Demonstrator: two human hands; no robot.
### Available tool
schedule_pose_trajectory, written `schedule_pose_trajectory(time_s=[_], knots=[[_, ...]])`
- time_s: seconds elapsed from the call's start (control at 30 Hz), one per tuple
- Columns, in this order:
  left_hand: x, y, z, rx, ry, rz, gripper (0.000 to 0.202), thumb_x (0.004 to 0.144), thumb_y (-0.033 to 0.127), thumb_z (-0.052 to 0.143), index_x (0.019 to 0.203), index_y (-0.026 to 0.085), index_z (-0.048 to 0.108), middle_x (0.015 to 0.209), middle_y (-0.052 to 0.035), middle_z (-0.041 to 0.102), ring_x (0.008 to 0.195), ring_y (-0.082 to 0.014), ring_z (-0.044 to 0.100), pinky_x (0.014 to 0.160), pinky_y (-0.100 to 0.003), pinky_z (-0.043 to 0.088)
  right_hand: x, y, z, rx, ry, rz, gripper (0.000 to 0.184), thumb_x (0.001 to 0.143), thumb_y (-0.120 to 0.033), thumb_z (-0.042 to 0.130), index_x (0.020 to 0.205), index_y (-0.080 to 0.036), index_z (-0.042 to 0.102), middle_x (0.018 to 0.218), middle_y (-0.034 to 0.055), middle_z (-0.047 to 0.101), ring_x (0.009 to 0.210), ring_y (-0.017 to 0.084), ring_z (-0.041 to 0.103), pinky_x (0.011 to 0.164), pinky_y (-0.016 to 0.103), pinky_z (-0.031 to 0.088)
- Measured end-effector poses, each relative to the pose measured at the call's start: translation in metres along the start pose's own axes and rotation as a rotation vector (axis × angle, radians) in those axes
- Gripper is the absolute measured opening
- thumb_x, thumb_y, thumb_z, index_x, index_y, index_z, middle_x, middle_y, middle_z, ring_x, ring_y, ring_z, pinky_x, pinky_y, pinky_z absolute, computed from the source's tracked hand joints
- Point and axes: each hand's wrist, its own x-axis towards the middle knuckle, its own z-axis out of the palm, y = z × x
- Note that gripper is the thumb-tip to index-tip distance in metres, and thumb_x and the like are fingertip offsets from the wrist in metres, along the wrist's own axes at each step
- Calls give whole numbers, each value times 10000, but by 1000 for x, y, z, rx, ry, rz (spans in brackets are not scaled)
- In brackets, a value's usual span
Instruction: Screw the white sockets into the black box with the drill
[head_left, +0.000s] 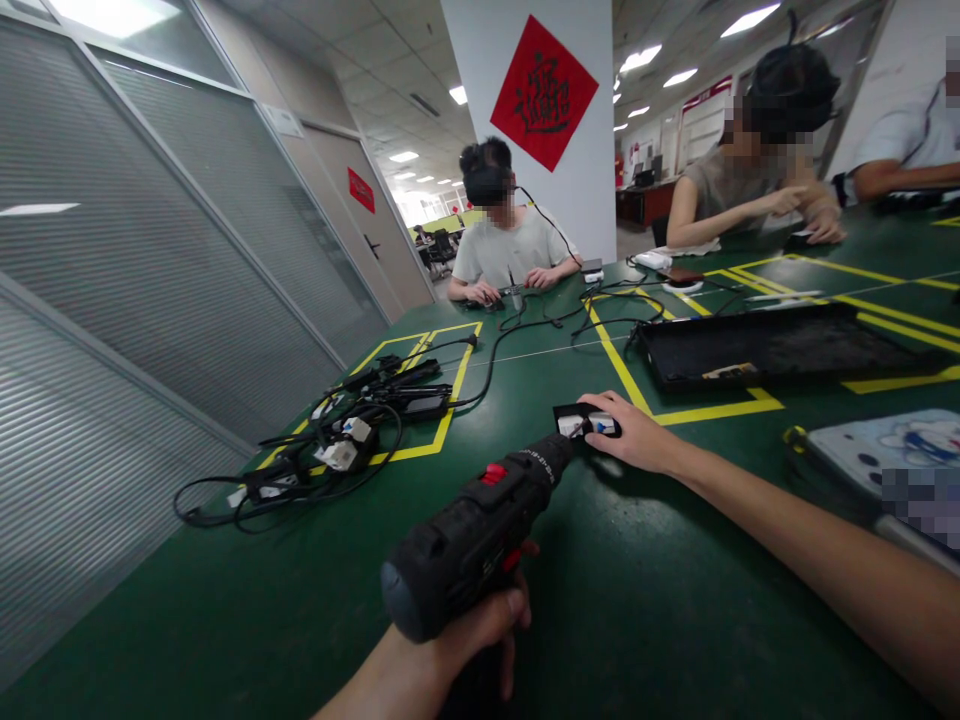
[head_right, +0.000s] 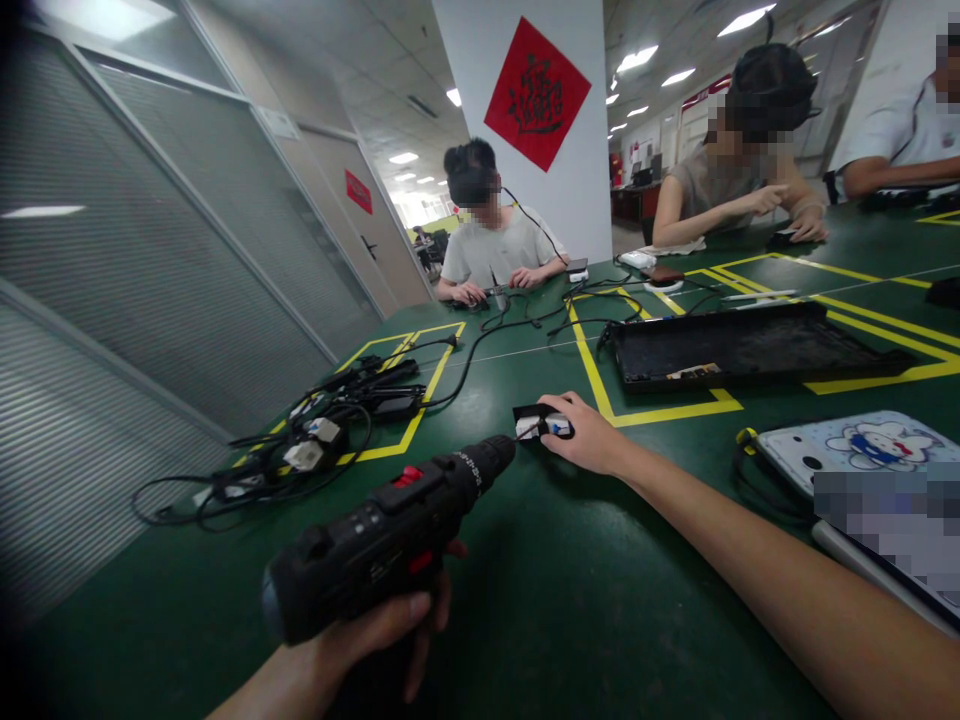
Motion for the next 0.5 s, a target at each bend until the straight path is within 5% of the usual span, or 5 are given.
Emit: schedule_pose_trajectory(time_s=[0.5], knots=[[-2, 4, 1, 7, 20, -54, 217, 823, 330, 534, 930, 144, 508, 784, -27, 569, 506, -95, 542, 523, -246, 451, 1, 0, 0, -3, 4, -8, 447, 821, -219, 624, 1225, -292, 447, 1090, 16, 447, 938, 165, 507, 890, 299, 392]])
